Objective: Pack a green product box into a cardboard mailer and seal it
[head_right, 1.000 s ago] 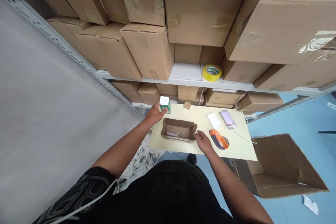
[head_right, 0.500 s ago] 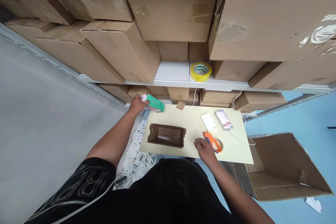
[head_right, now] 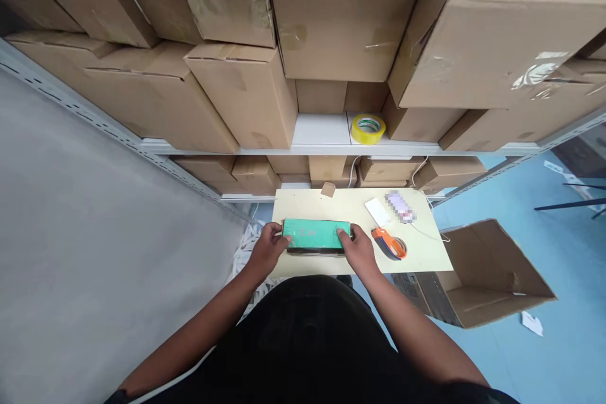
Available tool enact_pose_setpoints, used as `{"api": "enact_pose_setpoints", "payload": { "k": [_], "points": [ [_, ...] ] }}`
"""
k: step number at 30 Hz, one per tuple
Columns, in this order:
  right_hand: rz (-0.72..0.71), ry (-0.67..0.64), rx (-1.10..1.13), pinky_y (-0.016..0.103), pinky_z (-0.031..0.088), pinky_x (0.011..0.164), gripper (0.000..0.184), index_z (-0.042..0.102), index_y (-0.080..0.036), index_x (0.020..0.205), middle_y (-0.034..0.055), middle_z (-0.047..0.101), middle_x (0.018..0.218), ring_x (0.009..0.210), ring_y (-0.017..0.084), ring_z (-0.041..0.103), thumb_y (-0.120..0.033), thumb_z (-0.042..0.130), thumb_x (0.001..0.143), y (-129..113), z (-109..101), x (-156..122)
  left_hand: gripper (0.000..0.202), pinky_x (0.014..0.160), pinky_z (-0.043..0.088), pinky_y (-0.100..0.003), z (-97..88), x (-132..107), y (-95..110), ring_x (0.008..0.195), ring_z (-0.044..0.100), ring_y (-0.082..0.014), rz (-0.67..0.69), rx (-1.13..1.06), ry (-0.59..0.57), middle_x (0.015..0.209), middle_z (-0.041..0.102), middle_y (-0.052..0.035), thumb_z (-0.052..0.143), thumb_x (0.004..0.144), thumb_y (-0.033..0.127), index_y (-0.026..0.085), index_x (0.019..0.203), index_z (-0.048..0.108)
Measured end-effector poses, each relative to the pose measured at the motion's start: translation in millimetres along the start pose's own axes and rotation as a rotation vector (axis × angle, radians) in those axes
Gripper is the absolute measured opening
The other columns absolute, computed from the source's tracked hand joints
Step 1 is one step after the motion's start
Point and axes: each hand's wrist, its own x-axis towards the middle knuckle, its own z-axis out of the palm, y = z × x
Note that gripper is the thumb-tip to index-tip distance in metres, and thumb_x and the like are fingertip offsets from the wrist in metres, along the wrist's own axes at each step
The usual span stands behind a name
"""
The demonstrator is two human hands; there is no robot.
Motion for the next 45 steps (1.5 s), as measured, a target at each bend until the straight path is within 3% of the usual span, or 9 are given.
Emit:
{"api": "enact_pose_setpoints", "payload": {
  "k": [6,11,17,22,26,31,36,40,45],
  "points": [
    [0.029,-0.062,-0.355,0.028,0.040,0.070,0.041,0.068,-0.018,0.110,0.0088,0.073,0.091,0.085,0.024,0.067,-0.051,0.045,0.100,15.3,11.7,-6.9,0.029,0.085,0.049,-0.036,-0.8,1.4,-9.1,0.100,0.070,-0.0272,-0.020,0.420,-0.068,0.107,0.072,-0.0099,0.055,0.095,0.045,0.022,0.112,0.050],
    [0.020,-0.074,-0.548,0.028,0.036,0.067,0.043,0.067,-0.017,0.110,0.0123,0.074,0.097,0.089,0.024,0.068,-0.049,0.040,0.105,24.2,17.3,5.2,0.032,0.093,0.046,-0.041,3.2,9.0,-15.8,0.113,0.066,-0.0323,0.087,0.621,-0.105,0.117,0.070,-0.0179,0.050,0.099,0.041,0.017,0.119,0.056],
    [0.058,-0.070,-0.481,0.028,0.037,0.067,0.042,0.068,-0.016,0.110,0.0104,0.073,0.090,0.084,0.024,0.067,-0.047,0.040,0.104,45.0,8.9,16.9,0.033,0.093,0.049,-0.038,19.2,13.2,-25.6,0.109,0.065,-0.0278,0.141,0.541,-0.105,0.118,0.068,-0.0153,0.054,0.097,0.042,0.016,0.116,0.061],
    [0.003,0.022,-0.283,0.029,0.038,0.063,0.047,0.067,-0.020,0.099,0.0039,0.067,0.074,0.072,0.023,0.062,-0.058,0.040,0.101,52.4,-4.1,18.6,0.034,0.092,0.049,-0.036,25.5,13.1,-11.7,0.107,0.066,-0.0254,0.139,0.478,-0.068,0.118,0.070,-0.0109,0.059,0.095,0.042,0.020,0.121,0.061],
    [-0.012,0.021,-0.288,0.029,0.037,0.062,0.049,0.068,-0.020,0.097,0.0029,0.065,0.069,0.067,0.022,0.060,-0.061,0.042,0.100,51.4,-10.4,22.5,0.032,0.085,0.049,-0.035,32.8,12.0,-3.5,0.102,0.069,-0.0263,0.050,0.561,-0.105,0.113,0.072,-0.0109,0.052,0.099,0.041,0.021,0.122,0.059],
    [-0.020,-0.062,-0.450,0.028,0.041,0.069,0.044,0.069,-0.019,0.117,0.0091,0.075,0.093,0.085,0.024,0.068,-0.051,0.043,0.103,48.5,-2.3,27.6,0.038,0.094,0.045,-0.040,36.0,14.1,-10.9,0.114,0.064,-0.0320,0.084,0.822,-0.096,0.119,0.070,-0.0181,0.042,0.104,0.037,0.014,0.131,0.055],
    [0.016,-0.167,-0.635,0.030,0.043,0.072,0.045,0.068,-0.017,0.116,0.0133,0.076,0.104,0.095,0.027,0.070,-0.051,0.039,0.105,40.5,14.9,28.4,0.033,0.096,0.042,-0.045,25.1,19.2,-30.4,0.117,0.059,-0.0346,0.048,1.021,-0.078,0.119,0.068,-0.0169,0.043,0.102,0.036,0.016,0.118,0.065],
    [0.057,-0.282,-0.728,0.031,0.045,0.077,0.042,0.068,-0.016,0.115,0.0155,0.075,0.107,0.099,0.027,0.071,-0.047,0.042,0.104,37.4,27.7,33.8,0.029,0.093,0.043,-0.044,20.5,25.0,-46.2,0.113,0.061,-0.0334,-0.029,1.071,-0.123,0.118,0.069,-0.0156,0.048,0.099,0.034,0.017,0.109,0.068],
    [0.048,-0.257,-0.726,0.031,0.045,0.078,0.041,0.060,-0.020,0.130,0.0132,0.075,0.110,0.100,0.027,0.071,-0.046,0.053,0.099,33.0,27.2,41.1,0.029,0.090,0.046,-0.040,13.8,34.2,-49.2,0.104,0.065,-0.0304,-0.051,0.970,-0.114,0.105,0.071,-0.0122,0.057,0.093,0.040,0.019,0.109,0.069]
  ]
}}
